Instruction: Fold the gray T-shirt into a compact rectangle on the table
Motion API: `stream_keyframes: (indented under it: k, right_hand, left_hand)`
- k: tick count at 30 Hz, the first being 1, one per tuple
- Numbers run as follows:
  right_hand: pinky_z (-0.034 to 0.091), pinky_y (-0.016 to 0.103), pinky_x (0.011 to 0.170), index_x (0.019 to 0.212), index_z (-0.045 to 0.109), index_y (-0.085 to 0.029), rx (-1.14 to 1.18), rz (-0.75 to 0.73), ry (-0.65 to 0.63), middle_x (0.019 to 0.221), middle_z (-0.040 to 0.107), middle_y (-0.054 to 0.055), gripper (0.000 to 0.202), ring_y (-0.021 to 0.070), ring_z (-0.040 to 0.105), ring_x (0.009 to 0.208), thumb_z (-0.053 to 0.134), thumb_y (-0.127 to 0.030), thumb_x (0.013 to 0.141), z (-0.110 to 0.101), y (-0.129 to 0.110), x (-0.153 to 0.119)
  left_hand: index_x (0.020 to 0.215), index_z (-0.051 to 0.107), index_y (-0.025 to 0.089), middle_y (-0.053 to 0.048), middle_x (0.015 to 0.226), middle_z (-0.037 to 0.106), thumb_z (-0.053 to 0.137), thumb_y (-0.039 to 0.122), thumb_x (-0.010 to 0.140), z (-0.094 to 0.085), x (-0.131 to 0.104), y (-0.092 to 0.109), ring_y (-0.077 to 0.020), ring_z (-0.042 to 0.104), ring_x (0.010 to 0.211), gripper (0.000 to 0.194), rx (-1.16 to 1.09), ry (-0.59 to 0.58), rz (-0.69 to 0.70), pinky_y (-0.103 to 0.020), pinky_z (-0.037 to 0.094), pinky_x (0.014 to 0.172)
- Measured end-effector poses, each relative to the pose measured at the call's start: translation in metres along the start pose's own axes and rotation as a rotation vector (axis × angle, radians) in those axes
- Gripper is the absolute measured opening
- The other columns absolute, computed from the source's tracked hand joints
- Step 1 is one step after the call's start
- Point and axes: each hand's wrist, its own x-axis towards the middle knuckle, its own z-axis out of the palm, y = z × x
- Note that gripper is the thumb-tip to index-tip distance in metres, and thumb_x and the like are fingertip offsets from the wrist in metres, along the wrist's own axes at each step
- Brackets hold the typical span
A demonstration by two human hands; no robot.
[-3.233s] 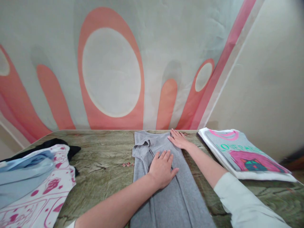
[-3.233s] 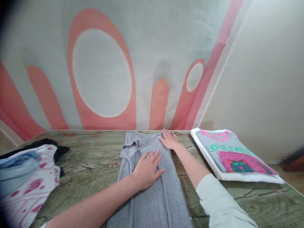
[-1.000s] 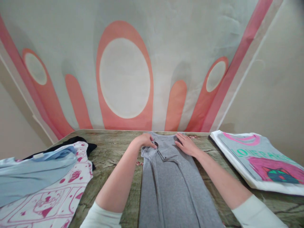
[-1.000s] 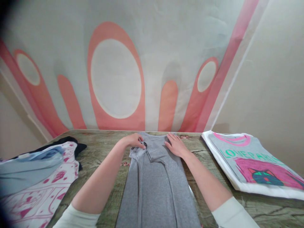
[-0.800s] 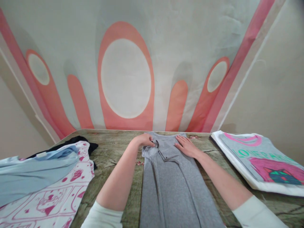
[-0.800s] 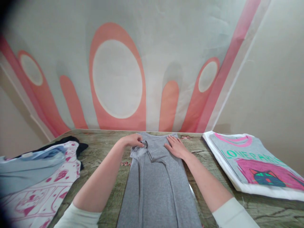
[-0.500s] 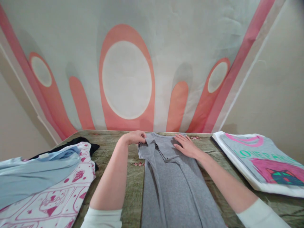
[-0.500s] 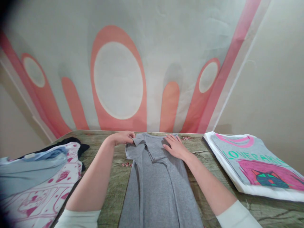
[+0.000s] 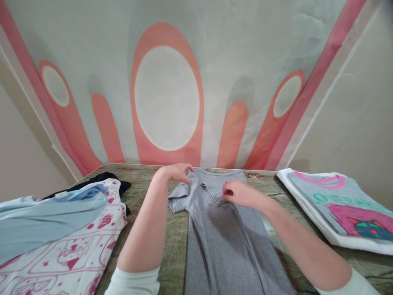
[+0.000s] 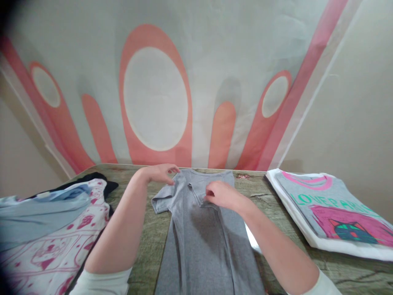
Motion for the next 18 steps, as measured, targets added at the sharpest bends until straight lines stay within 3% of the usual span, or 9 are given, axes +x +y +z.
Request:
stream_keyframes:
  k: [4,7,11,18]
  right_hand:
    - [0.036,0.023,0.061,0.076,0.069,-0.018,-0.08,0.005,-0.111,0.079,0.067,0.006,0.014,0.0164,0.059,0.073,0.056,-0.023,0.077,0.001,-0.012,-0.005]
    - [0.034,0.024,0.06,0.078,0.07,-0.019,-0.162,0.023,-0.126,0.083,0.067,0.007,0.017,0.0176,0.06,0.077,0.053,-0.02,0.077,0.003,-0.017,-0.005]
    - [0.034,0.024,0.059,0.079,0.07,-0.02,-0.192,0.032,-0.14,0.084,0.067,0.006,0.016,0.0182,0.06,0.08,0.054,-0.02,0.076,0.002,-0.017,-0.006]
    - [0.034,0.024,0.059,0.079,0.07,-0.02,-0.175,0.084,-0.144,0.084,0.067,0.006,0.016,0.0184,0.061,0.079,0.054,-0.021,0.076,0.009,-0.014,-0.003]
  left_hand:
    - [0.093,0.066,0.017,-0.002,0.089,0.069,0.059,0.024,0.07,0.023,0.016,0.035,-0.0141,0.062,0.079,0.026,0.054,0.023,0.022,-0.017,0.044,0.067]
    - [0.08,0.068,0.014,-0.007,0.083,0.069,0.055,0.021,0.074,0.045,0.029,0.048,-0.0168,0.063,0.078,0.017,0.135,0.105,-0.052,-0.02,0.044,0.066]
    - [0.078,0.068,0.011,-0.013,0.089,0.068,0.049,0.033,0.081,0.065,0.043,0.045,-0.0206,0.062,0.083,0.03,0.162,0.187,-0.099,-0.025,0.044,0.072]
    - [0.074,0.069,0.016,-0.006,0.079,0.069,0.06,0.037,0.073,0.078,0.053,0.032,-0.0154,0.062,0.072,0.023,0.131,0.178,-0.104,-0.02,0.043,0.064]
